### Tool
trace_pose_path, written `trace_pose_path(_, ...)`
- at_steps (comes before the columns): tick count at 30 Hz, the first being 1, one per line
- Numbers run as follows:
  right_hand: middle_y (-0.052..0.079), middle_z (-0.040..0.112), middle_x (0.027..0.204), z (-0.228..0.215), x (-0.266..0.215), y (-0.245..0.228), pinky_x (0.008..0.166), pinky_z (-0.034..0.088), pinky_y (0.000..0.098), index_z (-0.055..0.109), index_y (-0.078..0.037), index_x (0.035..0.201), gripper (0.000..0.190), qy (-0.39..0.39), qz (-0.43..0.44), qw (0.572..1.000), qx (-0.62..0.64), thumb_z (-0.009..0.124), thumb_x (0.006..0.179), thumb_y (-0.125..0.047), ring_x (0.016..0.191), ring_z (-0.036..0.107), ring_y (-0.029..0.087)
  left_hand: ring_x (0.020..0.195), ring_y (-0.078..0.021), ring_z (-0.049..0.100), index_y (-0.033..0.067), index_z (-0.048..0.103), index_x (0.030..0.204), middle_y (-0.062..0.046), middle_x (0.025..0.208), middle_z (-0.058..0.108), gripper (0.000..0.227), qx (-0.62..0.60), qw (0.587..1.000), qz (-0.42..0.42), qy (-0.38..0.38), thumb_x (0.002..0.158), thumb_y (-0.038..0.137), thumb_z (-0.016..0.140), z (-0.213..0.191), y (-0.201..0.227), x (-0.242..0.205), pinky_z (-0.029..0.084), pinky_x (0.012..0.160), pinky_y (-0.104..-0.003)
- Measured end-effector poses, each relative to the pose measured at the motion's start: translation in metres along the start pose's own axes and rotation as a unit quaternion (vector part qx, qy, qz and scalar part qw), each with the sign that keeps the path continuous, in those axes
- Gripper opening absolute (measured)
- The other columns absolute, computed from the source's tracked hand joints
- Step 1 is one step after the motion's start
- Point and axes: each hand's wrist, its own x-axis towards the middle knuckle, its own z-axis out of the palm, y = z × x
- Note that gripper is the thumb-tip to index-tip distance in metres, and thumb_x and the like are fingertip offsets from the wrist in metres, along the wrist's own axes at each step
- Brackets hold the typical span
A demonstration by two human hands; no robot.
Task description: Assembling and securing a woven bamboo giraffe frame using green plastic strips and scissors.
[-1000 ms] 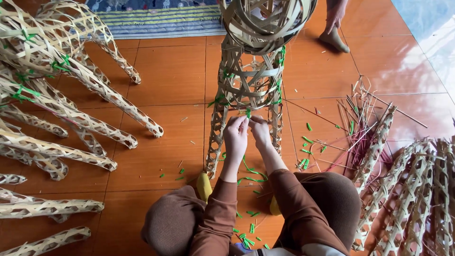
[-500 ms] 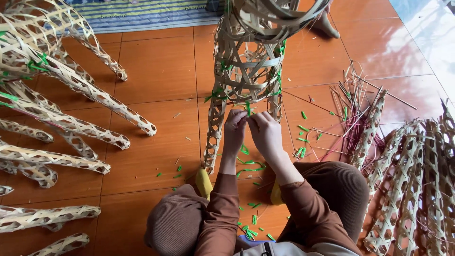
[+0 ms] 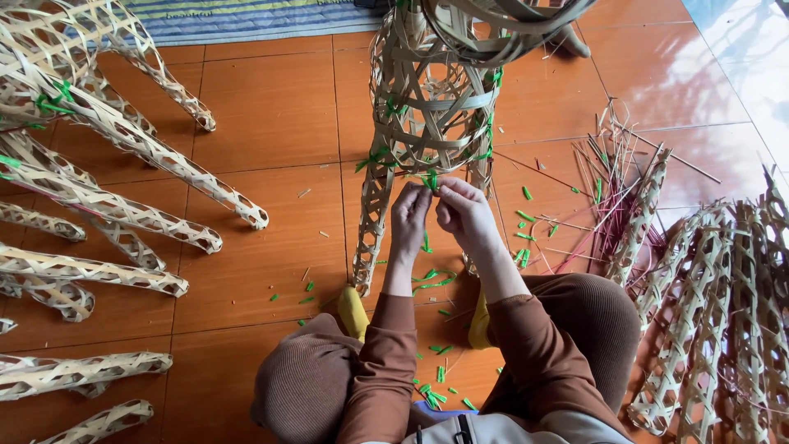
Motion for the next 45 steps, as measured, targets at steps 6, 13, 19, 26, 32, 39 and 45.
trace_pose_path(6,0.005,0.040,0.045,-0.016,0.009,0.022,0.038,0.027,0.0180,0.062,-0.003,0.117,0.022,-0.068,0.026,0.990,0.120,0.048,0.099,-0.005,0.034,0.031,0.006,0.062,-0.0103,0.046,0.0054,0.061,0.070,-0.003,0.056,0.046,0.031,0.111,0.990,-0.081,0.000,0.100,0.014,0.055,-0.004,-0.001,0.012,0.041,0.064,-0.030)
trace_pose_path(13,0.015,0.058,0.058,-0.018,0.008,0.023,0.039,0.038,0.0221,0.069,0.001,0.100,0.008,-0.005,-0.077,0.987,-0.138,0.064,0.094,-0.001,0.044,0.050,0.013,0.063,-0.0083,0.051,0.0063,0.060,0.071,-0.006,0.054,0.053,0.037,0.139,0.988,-0.070,0.018,0.103,0.024,0.057,0.000,0.021,0.007,0.046,0.063,-0.030)
trace_pose_path(19,0.013,0.055,0.057,-0.014,0.012,0.024,0.039,0.037,0.0227,0.070,0.005,0.100,0.022,0.058,-0.072,0.987,-0.131,0.056,0.101,-0.013,0.044,0.047,0.012,0.070,-0.0125,0.063,0.0072,0.073,0.089,-0.006,0.070,0.067,0.018,0.167,0.982,-0.085,-0.005,0.096,0.023,0.068,-0.010,0.040,0.000,0.054,0.067,-0.030)
trace_pose_path(26,0.020,0.059,0.108,-0.002,0.022,0.041,0.064,0.047,0.0263,0.047,0.007,0.135,0.038,0.076,-0.063,0.991,-0.091,0.053,0.099,-0.003,0.088,0.058,0.023,0.057,-0.0098,0.051,0.0057,0.069,0.083,-0.001,0.059,0.055,0.027,0.121,0.981,-0.124,0.086,0.099,0.026,0.062,-0.012,0.040,-0.008,0.043,0.056,-0.022)
trace_pose_path(32,0.012,0.064,0.091,0.010,0.007,0.030,0.070,0.048,0.0274,0.065,0.000,0.110,0.023,0.106,-0.111,0.984,-0.090,0.051,0.103,-0.017,0.085,0.060,0.017,0.050,-0.0120,0.055,0.0038,0.065,0.082,-0.004,0.058,0.057,0.023,0.095,0.976,-0.178,0.079,0.100,0.017,0.058,-0.005,0.042,-0.014,0.045,0.048,-0.020)
trace_pose_path(39,0.006,0.061,0.063,0.016,-0.007,0.016,0.050,0.045,0.0270,0.071,-0.005,0.083,0.017,0.163,-0.143,0.938,-0.271,0.068,0.097,-0.014,0.061,0.053,0.012,0.053,-0.0116,0.063,0.0057,0.072,0.078,-0.008,0.057,0.066,0.017,0.039,0.979,-0.197,0.024,0.092,0.016,0.071,-0.006,-0.001,-0.020,0.051,0.052,-0.021)
trace_pose_path(45,0.008,0.046,0.052,0.020,-0.026,-0.011,0.045,0.040,0.0324,0.061,-0.011,0.068,0.029,0.147,-0.358,0.699,-0.601,0.074,0.094,-0.013,0.049,0.052,0.030,0.111,-0.0238,0.064,-0.0061,0.059,0.127,-0.021,0.117,0.066,0.034,-0.188,0.955,-0.221,0.057,0.098,0.013,0.059,-0.015,-0.039,-0.002,0.050,0.101,-0.039)
